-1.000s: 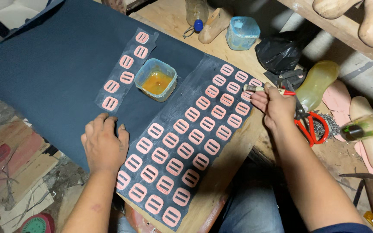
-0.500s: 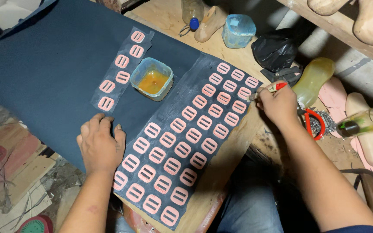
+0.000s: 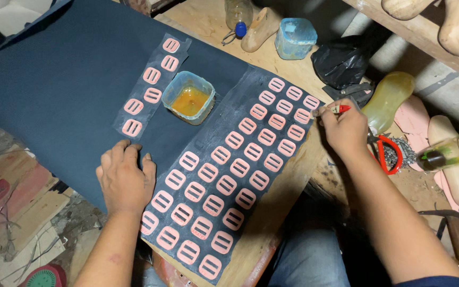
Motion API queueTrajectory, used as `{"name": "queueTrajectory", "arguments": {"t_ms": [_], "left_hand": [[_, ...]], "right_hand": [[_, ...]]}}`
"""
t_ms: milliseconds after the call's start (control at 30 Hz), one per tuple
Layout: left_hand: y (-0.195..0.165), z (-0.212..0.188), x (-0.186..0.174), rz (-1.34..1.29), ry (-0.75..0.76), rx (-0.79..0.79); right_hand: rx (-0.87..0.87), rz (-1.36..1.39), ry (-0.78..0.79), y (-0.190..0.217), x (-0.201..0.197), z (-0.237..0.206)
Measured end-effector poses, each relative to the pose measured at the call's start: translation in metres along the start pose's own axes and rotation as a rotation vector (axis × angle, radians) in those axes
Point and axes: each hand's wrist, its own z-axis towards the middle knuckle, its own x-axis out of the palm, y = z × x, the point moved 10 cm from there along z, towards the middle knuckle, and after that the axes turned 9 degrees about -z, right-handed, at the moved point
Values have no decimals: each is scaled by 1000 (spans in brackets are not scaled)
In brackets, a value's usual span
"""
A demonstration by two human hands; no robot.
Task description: The person applies a yellow adhesive to multiple pink shoe insoles laid out on a dark sheet using a small brush. They repeatedly dip the brush into a container and spread the glue over each insole in a systematic manner.
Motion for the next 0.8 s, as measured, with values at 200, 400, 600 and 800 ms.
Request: {"name": "queueTrajectory", "arguments": {"t_ms": [200,400,600,800], "left_hand": [[0,1,-1,-9,-7,3],[-4,2,1,-6,-14,-3],[-6,4,-1,-23,-19,-4],[-4,6,-1,-30,-5,-46]], "right_hand": [[310,307,171,-24,0,0],[135,760,238,61,11,9],[-780,275,167,248,61,-2],[-870,98,258,306,119,0]]}}
